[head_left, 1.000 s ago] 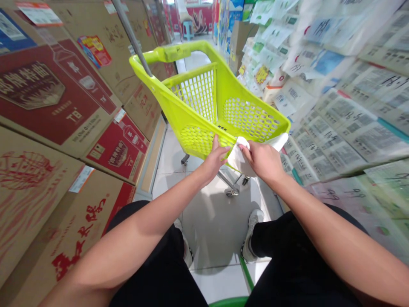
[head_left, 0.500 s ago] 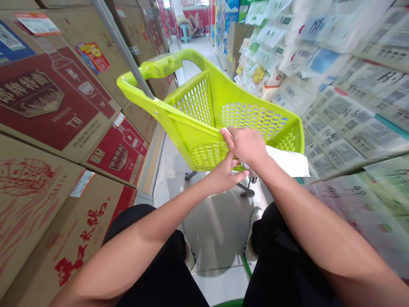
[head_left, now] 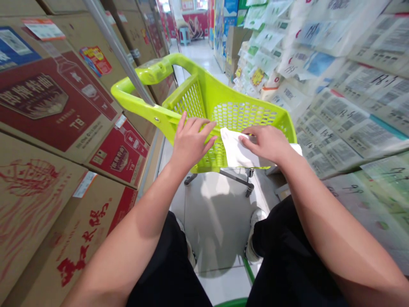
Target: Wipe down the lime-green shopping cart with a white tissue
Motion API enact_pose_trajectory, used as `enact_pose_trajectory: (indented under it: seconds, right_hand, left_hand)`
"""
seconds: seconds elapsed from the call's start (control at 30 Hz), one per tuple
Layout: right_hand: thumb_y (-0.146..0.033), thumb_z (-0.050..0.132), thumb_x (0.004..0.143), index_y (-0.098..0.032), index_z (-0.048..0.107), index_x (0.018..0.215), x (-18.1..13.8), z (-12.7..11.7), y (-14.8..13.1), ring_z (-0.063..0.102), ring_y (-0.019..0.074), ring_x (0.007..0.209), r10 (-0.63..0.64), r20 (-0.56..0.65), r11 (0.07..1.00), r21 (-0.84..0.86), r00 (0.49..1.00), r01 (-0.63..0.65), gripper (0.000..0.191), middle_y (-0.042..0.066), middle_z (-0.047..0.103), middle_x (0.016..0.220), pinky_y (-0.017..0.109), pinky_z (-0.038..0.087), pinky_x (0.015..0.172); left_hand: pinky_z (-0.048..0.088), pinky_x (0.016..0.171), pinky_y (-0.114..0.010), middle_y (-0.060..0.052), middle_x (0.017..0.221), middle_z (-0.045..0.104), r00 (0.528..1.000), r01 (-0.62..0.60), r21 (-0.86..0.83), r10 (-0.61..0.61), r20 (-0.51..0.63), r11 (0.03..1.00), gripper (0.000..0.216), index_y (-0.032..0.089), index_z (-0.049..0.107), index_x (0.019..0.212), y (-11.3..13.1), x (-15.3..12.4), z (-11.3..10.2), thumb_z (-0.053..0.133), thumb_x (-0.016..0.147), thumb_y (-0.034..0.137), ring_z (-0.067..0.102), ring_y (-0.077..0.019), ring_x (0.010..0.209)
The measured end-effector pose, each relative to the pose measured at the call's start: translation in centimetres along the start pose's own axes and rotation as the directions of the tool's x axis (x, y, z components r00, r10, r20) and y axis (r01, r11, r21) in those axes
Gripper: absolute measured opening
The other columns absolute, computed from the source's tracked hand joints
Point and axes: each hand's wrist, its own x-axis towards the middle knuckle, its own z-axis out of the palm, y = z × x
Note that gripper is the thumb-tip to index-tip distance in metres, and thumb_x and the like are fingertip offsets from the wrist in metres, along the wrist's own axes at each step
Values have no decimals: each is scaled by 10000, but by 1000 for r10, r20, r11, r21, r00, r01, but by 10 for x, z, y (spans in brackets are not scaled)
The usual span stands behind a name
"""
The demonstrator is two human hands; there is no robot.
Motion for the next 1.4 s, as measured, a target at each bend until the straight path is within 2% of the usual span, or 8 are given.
enact_pose_trajectory:
  seconds: [0.13,0.33,0.6,0.73,0.87,0.97,1.13,1.4]
  right_hand:
    - [-460,390,1083,-176,793,1033,-1,-5,20,689,231,864,-96,100,986,149,990,80,496,107,803,996,321,412,773]
    - [-500,345,1109,-187,786,1027,8,0,-7,688,252,946,-51,-99,990,123,994,63,547,114,793,1051,329,405,816]
    - [-499,238,1129,-166,742,1219,13,-2,-32,644,290,1119,44,-236,995,97,971,-21,611,161,747,1199,377,415,946]
    - [-575,367,1089,-170,761,1192,10,3,-15,651,296,1071,21,-113,999,48,993,-15,574,154,762,1167,379,422,917]
    - [-598,319,1100,-186,781,963,4,3,0,640,232,810,-47,78,995,86,996,41,634,101,767,902,330,374,734]
    - [-587,276,1112,-189,772,909,-1,-4,-2,645,235,849,-91,12,995,53,996,90,668,108,755,904,332,369,744]
    - [-610,304,1094,-207,797,1005,-6,-10,-14,661,292,1038,-80,-178,995,51,981,90,643,128,754,1031,394,456,888]
    - [-517,335,1107,-222,712,1287,21,28,-49,624,327,1182,-128,-365,980,96,922,174,511,157,721,1246,471,468,1018]
  left_hand:
    - [210,1298,-612,-53,1244,720,999,-52,19,52,14,998,248,371,779,1172,2,10,18,674,951,328,547,-342,1298]
    - [309,1189,-575,-58,1058,737,1000,4,-13,-4,-15,1000,122,361,778,923,2,20,24,662,959,349,549,-343,1240]
    - [252,1206,-570,0,1401,684,966,115,96,-89,-241,989,315,353,673,1304,-11,17,-5,498,1043,330,481,-312,1395]
    - [251,1216,-572,-4,1576,576,972,64,107,-37,-232,992,521,356,593,1480,-11,11,-10,502,981,237,486,-331,1429]
    - [194,1234,-625,-66,1200,743,999,30,26,-29,-36,999,290,344,757,1181,-14,6,-12,562,971,387,540,-370,1325]
    - [194,1231,-612,-71,1036,740,1000,12,47,-12,-13,999,230,323,761,1017,-18,5,-13,574,972,448,540,-366,1273]
    - [244,1166,-579,-74,1183,739,994,-44,178,61,-92,983,312,328,724,1211,-17,3,-11,497,1004,381,598,-342,1183]
    - [289,1061,-593,-71,984,757,989,-99,348,130,-67,932,283,292,729,993,-18,2,-6,449,1000,333,617,-347,1078]
